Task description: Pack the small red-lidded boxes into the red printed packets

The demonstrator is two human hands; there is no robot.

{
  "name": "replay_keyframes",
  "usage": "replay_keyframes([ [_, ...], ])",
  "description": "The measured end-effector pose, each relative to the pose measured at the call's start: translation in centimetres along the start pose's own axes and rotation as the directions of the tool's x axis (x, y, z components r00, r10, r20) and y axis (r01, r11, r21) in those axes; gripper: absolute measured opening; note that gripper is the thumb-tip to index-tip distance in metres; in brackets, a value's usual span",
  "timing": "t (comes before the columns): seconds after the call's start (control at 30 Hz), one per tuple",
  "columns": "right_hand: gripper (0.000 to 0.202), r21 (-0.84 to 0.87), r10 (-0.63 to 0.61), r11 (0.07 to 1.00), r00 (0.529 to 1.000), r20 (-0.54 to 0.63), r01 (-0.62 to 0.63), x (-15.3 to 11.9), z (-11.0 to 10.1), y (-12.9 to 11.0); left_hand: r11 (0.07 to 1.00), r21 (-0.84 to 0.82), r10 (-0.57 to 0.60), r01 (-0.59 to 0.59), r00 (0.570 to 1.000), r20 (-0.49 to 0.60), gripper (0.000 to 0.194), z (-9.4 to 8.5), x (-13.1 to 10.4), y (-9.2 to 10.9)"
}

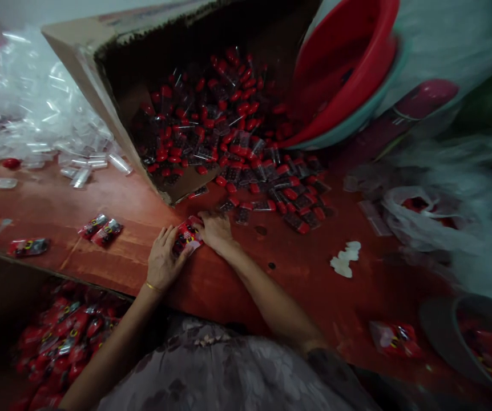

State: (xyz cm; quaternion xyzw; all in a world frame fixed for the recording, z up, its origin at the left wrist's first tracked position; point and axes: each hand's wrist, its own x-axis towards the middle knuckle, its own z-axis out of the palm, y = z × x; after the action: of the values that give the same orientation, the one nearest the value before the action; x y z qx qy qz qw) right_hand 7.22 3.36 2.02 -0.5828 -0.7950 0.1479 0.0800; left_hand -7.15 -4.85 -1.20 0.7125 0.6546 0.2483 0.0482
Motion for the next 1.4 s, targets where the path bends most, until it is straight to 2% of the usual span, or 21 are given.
replay_keyframes([
  [0.17,0.028,-0.029,0.067,0.997,0.998,0.002,-0.067,0.0,-0.2,-0.4,1.000,-0.003,-0.014,0.014,1.000,0.028,0.051,0.0,-0.4,-0.3],
  [0.3,0.023,-0.057,0.033,0.998,0.999,0.023,-0.032,0.1,-0.2,-1.0,1.000,-0.002,-0.025,0.025,0.999,0.039,0.051,-0.1,-0.4,0.1],
  [0.5,0.023,-0.064,0.006,0.998,1.000,-0.026,-0.007,-0.1,0.1,-1.1,0.999,0.009,-0.032,0.032,0.998,0.060,0.051,-0.2,-0.4,0.2],
  [0.6,0.022,-0.043,0.069,0.996,0.995,-0.074,-0.072,-0.4,-0.7,-0.2,0.999,0.018,-0.047,0.046,0.997,0.059,0.053,0.1,-0.2,0.5],
  [0.7,0.024,0.047,0.152,0.988,0.979,-0.138,-0.147,-0.6,-1.8,0.8,0.999,0.005,-0.050,0.050,0.998,0.043,0.053,0.7,0.5,1.2],
  [0.8,0.023,0.178,0.120,0.979,0.987,-0.108,-0.099,-0.8,-2.2,0.9,0.997,-0.050,-0.059,0.061,0.998,0.029,0.049,1.3,1.3,1.7],
  [0.87,0.020,0.231,0.064,0.972,0.996,-0.061,-0.049,-1.0,-1.8,0.5,0.989,-0.130,-0.070,0.072,0.997,0.018,0.044,1.4,1.5,1.5],
  [0.97,0.018,0.242,0.029,0.970,0.999,-0.013,-0.025,-1.3,-0.4,-0.3,0.953,-0.287,-0.116,0.103,0.993,-0.030,0.042,1.3,1.3,0.8],
  [1.07,0.020,0.187,-0.003,0.982,0.997,-0.071,0.016,-1.5,0.6,-0.7,0.919,-0.365,-0.200,0.148,0.974,-0.107,0.043,0.6,0.8,-0.1],
  [1.17,0.024,0.148,-0.023,0.988,0.989,-0.149,0.046,-1.7,0.7,-0.4,0.943,-0.286,-0.215,0.167,0.966,-0.144,0.042,-0.6,0.7,-0.5],
  [1.27,0.023,0.176,-0.012,0.983,0.987,-0.162,0.041,-2.1,0.2,0.5,0.983,-0.139,-0.139,0.119,0.980,-0.145,0.038,-1.7,1.4,0.0],
  [1.4,0.019,0.239,0.019,0.971,0.990,-0.143,0.016,-3.7,-0.4,1.8,0.998,0.044,-0.036,0.038,0.998,-0.042,0.038,-1.9,2.6,1.2],
])
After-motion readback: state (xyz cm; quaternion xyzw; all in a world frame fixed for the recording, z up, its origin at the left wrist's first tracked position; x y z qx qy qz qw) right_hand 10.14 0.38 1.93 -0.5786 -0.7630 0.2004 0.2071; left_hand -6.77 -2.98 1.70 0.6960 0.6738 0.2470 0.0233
